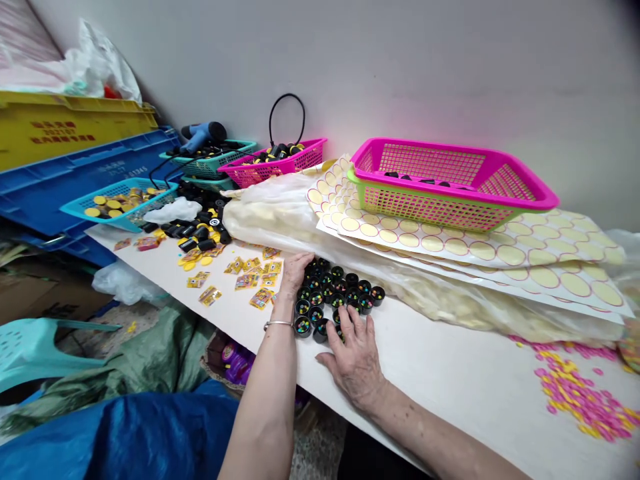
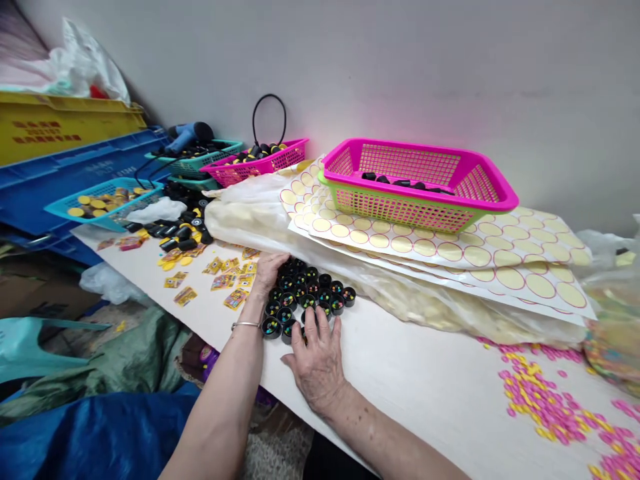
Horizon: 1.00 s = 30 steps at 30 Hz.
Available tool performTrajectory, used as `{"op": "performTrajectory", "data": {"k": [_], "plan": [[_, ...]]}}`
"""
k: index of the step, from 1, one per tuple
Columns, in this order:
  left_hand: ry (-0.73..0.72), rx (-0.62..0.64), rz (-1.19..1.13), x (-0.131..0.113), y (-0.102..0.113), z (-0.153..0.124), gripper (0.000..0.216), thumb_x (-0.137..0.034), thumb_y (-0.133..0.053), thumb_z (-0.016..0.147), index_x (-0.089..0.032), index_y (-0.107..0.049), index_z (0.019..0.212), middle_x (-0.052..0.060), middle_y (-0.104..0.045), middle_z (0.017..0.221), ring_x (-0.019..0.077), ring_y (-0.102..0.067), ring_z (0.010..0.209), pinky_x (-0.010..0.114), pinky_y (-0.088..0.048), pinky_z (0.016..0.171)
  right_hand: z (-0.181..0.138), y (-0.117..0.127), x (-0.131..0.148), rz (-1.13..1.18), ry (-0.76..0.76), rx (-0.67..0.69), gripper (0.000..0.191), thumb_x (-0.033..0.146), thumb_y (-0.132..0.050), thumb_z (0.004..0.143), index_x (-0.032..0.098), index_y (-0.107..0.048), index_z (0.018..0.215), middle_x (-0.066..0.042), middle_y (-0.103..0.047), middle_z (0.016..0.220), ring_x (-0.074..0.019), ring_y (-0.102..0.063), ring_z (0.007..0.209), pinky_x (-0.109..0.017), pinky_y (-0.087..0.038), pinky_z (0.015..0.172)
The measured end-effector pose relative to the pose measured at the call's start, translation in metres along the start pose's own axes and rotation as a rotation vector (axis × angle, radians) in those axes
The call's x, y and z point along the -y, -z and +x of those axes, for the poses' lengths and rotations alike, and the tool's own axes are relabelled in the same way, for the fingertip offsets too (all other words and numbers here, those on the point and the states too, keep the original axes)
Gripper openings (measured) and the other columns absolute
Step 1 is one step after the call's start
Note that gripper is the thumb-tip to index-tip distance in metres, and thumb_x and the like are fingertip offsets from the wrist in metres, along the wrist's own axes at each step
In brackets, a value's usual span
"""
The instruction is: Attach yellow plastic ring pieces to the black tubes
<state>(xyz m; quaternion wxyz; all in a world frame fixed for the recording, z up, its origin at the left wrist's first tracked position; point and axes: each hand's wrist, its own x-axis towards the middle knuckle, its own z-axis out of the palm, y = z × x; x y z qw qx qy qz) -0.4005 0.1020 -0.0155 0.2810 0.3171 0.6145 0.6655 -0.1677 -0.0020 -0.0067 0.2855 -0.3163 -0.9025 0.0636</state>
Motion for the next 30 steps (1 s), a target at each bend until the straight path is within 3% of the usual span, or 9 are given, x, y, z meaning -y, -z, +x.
{"op": "performTrajectory", "data": {"k": [16, 22, 30], "plan": [[0.043, -0.001, -0.010, -0.008, -0.048, -0.052, 0.026, -0.028, -0.074, 0.054, -0.015, -0.073, 0.076, 0.001, -0.070, 0.066, 0.0159, -0.061, 0.066, 0.031, -0.049, 0.071, -0.035, 0.027, -0.028, -0.085, -0.008, -0.044, 0.037, 0.036, -0.057, 0.082, 0.013, -0.057, 0.112, -0.022, -0.047, 0.129, -0.0357, -0.033, 0.126, -0.058, -0.030, 0.095], [0.025, 0.007, 0.049, -0.010, -0.068, -0.076, 0.026, -0.030, -0.073, 0.055, -0.014, -0.074, 0.075, 0.003, -0.071, 0.073, 0.0168, -0.061, 0.074, 0.030, -0.047, 0.077, -0.051, 0.040, -0.038, -0.074, -0.003, -0.071, 0.038, 0.033, -0.056, 0.082, 0.010, -0.057, 0.112, -0.023, -0.047, 0.127, -0.0370, -0.032, 0.125, -0.058, -0.032, 0.094], [0.009, 0.031, 0.099, -0.012, -0.103, -0.102, 0.025, -0.029, -0.071, 0.055, -0.013, -0.073, 0.075, 0.003, -0.069, 0.069, 0.0158, -0.061, 0.070, 0.029, -0.048, 0.074, -0.076, 0.062, -0.061, -0.070, 0.020, -0.126, 0.034, 0.032, -0.056, 0.082, 0.010, -0.057, 0.109, -0.024, -0.047, 0.124, -0.0361, -0.035, 0.123, -0.056, -0.039, 0.091]]}}
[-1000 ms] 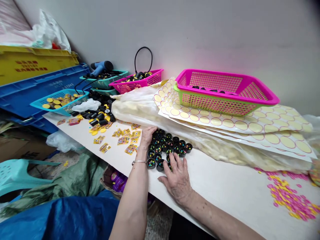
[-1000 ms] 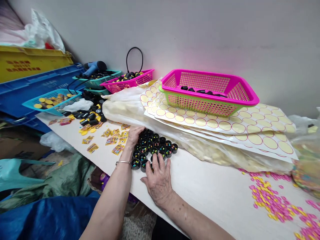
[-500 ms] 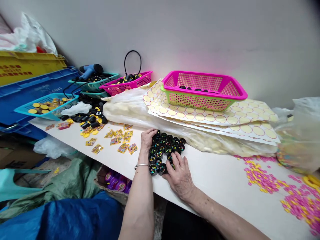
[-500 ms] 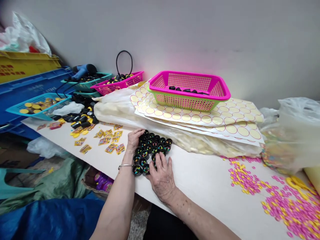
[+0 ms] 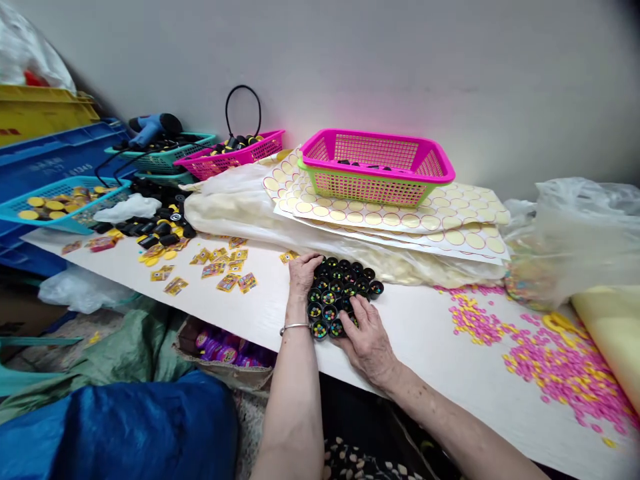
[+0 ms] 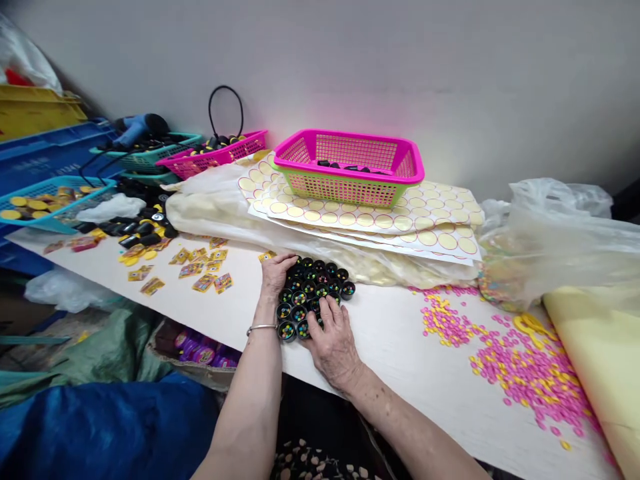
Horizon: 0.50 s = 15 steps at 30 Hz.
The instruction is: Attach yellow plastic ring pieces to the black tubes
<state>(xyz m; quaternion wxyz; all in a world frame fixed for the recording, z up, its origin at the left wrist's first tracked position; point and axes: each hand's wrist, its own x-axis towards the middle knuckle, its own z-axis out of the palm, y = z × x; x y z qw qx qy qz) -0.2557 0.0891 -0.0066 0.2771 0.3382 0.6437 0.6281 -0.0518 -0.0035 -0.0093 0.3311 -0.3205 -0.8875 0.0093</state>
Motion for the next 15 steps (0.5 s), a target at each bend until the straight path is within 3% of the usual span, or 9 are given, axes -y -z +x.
{"op": "performTrajectory", "data": {"k": [15], "plan": [[-0.066, -0.178, 0.175, 0.001, -0.062, -0.044, 0.017, -0.026, -0.062, 0.063, -0.019, -0.073, 0.074, 0.002, -0.072, 0.077, 0.0177, -0.063, 0.080, 0.028, -0.046, 0.082, -0.051, 0.053, -0.045, 0.044, 0.063, -0.045, 0.031, 0.017, -0.056, 0.080, 0.009, -0.053, 0.110, -0.025, -0.043, 0.126, -0.0359, -0.032, 0.126, -0.056, -0.043, 0.091]]}}
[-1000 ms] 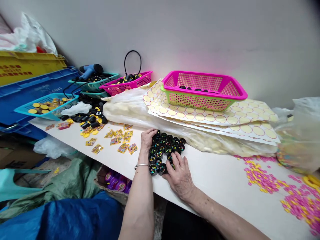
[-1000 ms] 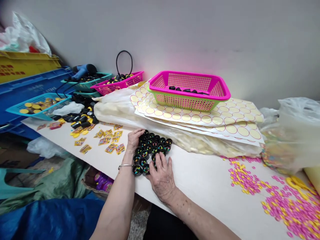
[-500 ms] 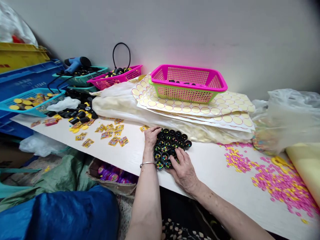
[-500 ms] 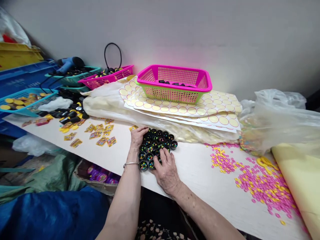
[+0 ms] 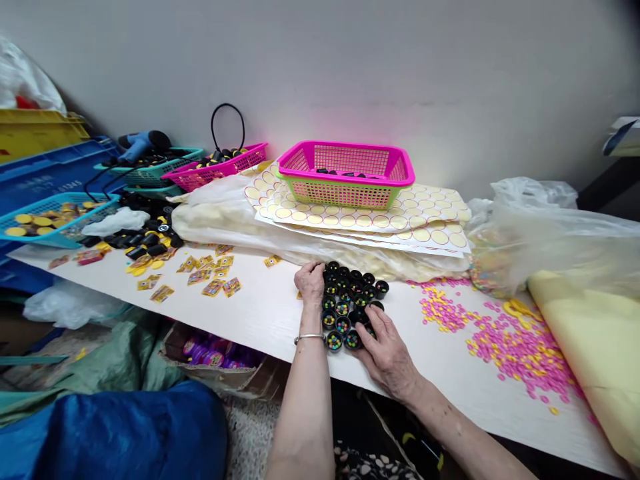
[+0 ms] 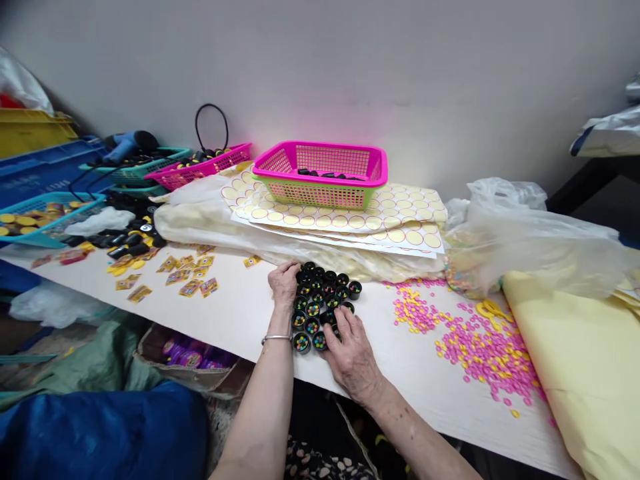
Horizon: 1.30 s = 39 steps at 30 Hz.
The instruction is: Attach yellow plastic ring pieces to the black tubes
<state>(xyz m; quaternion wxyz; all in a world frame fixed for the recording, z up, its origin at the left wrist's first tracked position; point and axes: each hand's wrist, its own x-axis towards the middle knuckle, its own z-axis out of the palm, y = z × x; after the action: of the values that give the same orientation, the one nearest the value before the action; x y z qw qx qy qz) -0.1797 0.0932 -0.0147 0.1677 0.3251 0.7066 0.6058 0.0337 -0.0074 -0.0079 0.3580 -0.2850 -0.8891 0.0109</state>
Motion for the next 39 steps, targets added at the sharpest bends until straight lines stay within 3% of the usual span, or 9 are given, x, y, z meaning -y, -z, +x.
{"op": "performTrajectory", "data": {"k": [9, 12, 18, 22, 25, 30, 33, 35, 39], "plan": [[-0.007, 0.005, -0.050, -0.011, -0.022, -0.026, 0.011, -0.023, -0.064, 0.060, -0.020, -0.073, 0.067, 0.000, -0.070, 0.069, 0.0175, -0.062, 0.075, 0.027, -0.045, 0.077, -0.023, 0.012, -0.015, -0.049, -0.029, -0.049, 0.036, 0.016, -0.059, 0.079, 0.006, -0.051, 0.112, -0.027, -0.042, 0.126, -0.0374, -0.030, 0.127, -0.055, -0.043, 0.092], [0.000, 0.018, -0.124, -0.012, -0.026, -0.029, 0.017, -0.029, -0.066, 0.061, -0.019, -0.073, 0.073, -0.001, -0.070, 0.072, 0.0169, -0.062, 0.077, 0.027, -0.045, 0.078, -0.026, 0.016, -0.016, -0.093, -0.055, -0.047, 0.038, 0.019, -0.060, 0.078, 0.005, -0.053, 0.112, -0.027, -0.043, 0.126, -0.0375, -0.033, 0.126, -0.055, -0.042, 0.092], [0.076, -0.036, -0.296, -0.016, -0.018, -0.023, 0.047, -0.052, -0.049, 0.074, -0.010, -0.068, 0.082, 0.007, -0.067, 0.074, 0.0155, -0.062, 0.071, 0.028, -0.047, 0.070, -0.027, 0.019, -0.015, -0.146, -0.100, 0.013, 0.064, 0.048, -0.062, 0.075, 0.004, -0.051, 0.119, -0.027, -0.046, 0.127, -0.0394, -0.036, 0.123, -0.059, -0.040, 0.091], [0.131, -0.094, -0.312, -0.013, -0.003, -0.012, 0.052, -0.051, -0.037, 0.079, -0.008, -0.063, 0.089, 0.009, -0.065, 0.076, 0.0149, -0.062, 0.073, 0.028, -0.046, 0.070, -0.027, 0.018, -0.014, -0.164, -0.117, 0.005, 0.074, 0.058, -0.059, 0.072, 0.003, -0.049, 0.121, -0.027, -0.047, 0.126, -0.0389, -0.037, 0.123, -0.059, -0.038, 0.093], [0.130, -0.069, -0.196, -0.011, 0.014, -0.008, 0.036, -0.041, -0.050, 0.071, -0.011, -0.065, 0.085, 0.007, -0.064, 0.075, 0.0157, -0.060, 0.073, 0.028, -0.044, 0.070, -0.028, 0.018, -0.014, -0.183, -0.114, -0.002, 0.076, 0.060, -0.057, 0.073, 0.003, -0.048, 0.122, -0.027, -0.048, 0.126, -0.0387, -0.037, 0.122, -0.058, -0.038, 0.092], [0.013, 0.137, 0.167, -0.009, 0.043, -0.023, 0.024, -0.021, -0.071, 0.045, -0.018, -0.069, 0.069, 0.006, -0.064, 0.082, 0.0248, -0.053, 0.090, 0.032, -0.038, 0.080, -0.028, 0.023, -0.013, -0.189, -0.108, -0.004, 0.077, 0.062, -0.056, 0.072, 0.004, -0.047, 0.122, -0.027, -0.047, 0.126, -0.0390, -0.037, 0.122, -0.060, -0.037, 0.093], [-0.068, 0.226, 0.343, -0.008, 0.048, -0.033, 0.016, -0.025, -0.071, 0.050, -0.021, -0.070, 0.065, 0.006, -0.061, 0.085, 0.0257, -0.050, 0.095, 0.032, -0.037, 0.082, -0.028, 0.027, -0.013, -0.177, -0.124, -0.048, 0.074, 0.060, -0.056, 0.073, 0.007, -0.045, 0.123, -0.026, -0.045, 0.128, -0.0382, -0.036, 0.124, -0.061, -0.035, 0.094], [-0.109, 0.272, 0.425, -0.007, 0.047, -0.035, 0.007, -0.026, -0.066, 0.058, -0.020, -0.069, 0.060, 0.005, -0.058, 0.078, 0.0229, -0.051, 0.088, 0.031, -0.037, 0.078, -0.027, 0.028, -0.014, -0.161, -0.127, -0.101, 0.072, 0.057, -0.058, 0.074, 0.008, -0.044, 0.123, -0.025, -0.045, 0.128, -0.0373, -0.036, 0.124, -0.059, -0.037, 0.094], [-0.184, 0.342, 0.516, -0.007, 0.047, -0.033, 0.011, -0.028, -0.063, 0.063, -0.018, -0.067, 0.060, 0.003, -0.053, 0.074, 0.0180, -0.050, 0.077, 0.029, -0.038, 0.071, -0.024, 0.030, -0.015, -0.130, -0.117, -0.156, 0.072, 0.055, -0.061, 0.072, 0.006, -0.044, 0.121, -0.026, -0.046, 0.125, -0.0370, -0.037, 0.122, -0.056, -0.040, 0.094]]}}
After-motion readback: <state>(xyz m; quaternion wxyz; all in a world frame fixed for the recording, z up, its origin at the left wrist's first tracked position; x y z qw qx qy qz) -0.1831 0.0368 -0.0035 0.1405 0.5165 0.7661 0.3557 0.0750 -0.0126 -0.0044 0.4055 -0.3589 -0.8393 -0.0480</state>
